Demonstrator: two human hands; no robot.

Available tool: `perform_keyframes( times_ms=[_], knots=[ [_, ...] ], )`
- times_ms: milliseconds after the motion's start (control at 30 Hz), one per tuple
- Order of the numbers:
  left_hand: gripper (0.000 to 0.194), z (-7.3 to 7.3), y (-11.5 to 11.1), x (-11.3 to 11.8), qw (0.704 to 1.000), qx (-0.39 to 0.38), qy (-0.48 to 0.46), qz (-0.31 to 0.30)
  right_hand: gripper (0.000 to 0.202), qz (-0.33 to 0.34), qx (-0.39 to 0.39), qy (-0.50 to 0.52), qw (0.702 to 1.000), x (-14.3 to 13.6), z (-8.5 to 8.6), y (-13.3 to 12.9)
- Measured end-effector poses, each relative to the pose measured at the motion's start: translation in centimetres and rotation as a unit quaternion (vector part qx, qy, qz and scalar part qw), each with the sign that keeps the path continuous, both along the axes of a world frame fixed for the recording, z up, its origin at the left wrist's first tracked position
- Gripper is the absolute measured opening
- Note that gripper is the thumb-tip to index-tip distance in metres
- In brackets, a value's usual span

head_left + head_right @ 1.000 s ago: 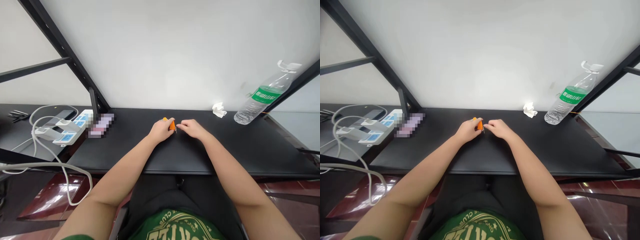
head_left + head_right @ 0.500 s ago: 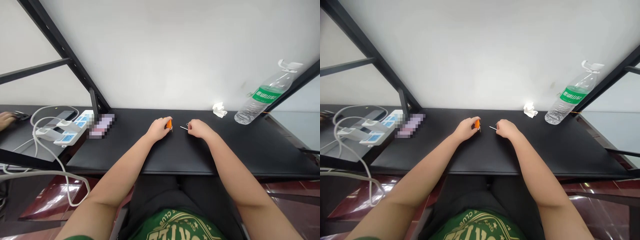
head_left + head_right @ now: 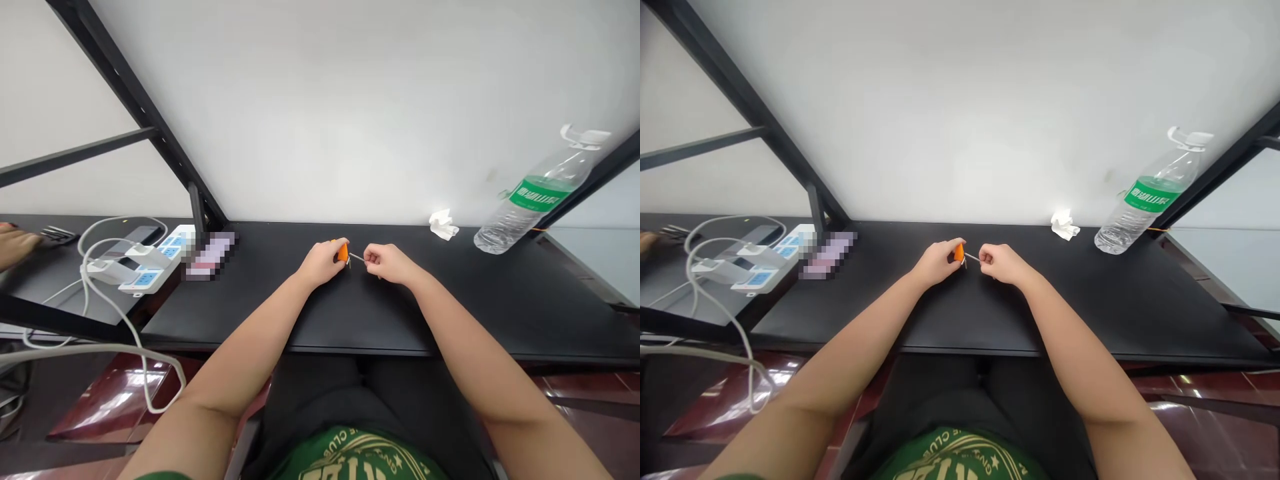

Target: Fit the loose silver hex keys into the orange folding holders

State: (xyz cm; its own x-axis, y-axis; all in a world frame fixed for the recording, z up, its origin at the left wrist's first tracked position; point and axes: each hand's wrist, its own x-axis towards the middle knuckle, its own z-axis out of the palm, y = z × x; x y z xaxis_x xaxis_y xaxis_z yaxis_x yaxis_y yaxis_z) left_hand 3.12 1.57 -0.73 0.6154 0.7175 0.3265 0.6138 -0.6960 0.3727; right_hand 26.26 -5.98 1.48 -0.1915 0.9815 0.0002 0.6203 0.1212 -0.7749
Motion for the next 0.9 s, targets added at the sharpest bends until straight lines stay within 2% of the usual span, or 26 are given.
perform_keyframes(
  times_ms=[233, 433, 567, 667, 800, 900],
  knots=[
    [0.051, -0.1, 0.1, 0.1, 1.000, 0.011, 0.021, 0.000, 0.005, -0.013, -0.007, 0.036, 0.999, -0.1, 0.0, -0.1],
    [0.052, 0.0, -0.2, 0.2, 0.998, 0.046, 0.042, -0.002, 0.005, -0.024, -0.050, 0.050, 0.997, -0.5, 0.3, -0.2],
    [0.051, -0.2, -0.5, 0.4, 0.996, 0.076, 0.045, -0.005, 0.008, -0.033, -0.108, 0.125, 0.986, -0.3, 0.4, -0.1],
    [0.050, -0.2, -1.0, 0.7, 0.994, 0.086, 0.060, -0.026, 0.009, -0.035, -0.119, 0.158, 0.980, 0.1, 0.3, 0.0],
    [0.040, -0.1, -1.9, 1.5, 0.991, 0.087, 0.073, -0.069, 0.015, -0.023, -0.120, 0.183, 0.976, -0.5, -0.2, 0.3],
    [0.027, 0.1, -2.1, 1.7, 0.992, 0.078, 0.066, -0.071, 0.025, -0.049, -0.121, 0.252, 0.959, -1.8, -1.1, 0.8]
  ],
)
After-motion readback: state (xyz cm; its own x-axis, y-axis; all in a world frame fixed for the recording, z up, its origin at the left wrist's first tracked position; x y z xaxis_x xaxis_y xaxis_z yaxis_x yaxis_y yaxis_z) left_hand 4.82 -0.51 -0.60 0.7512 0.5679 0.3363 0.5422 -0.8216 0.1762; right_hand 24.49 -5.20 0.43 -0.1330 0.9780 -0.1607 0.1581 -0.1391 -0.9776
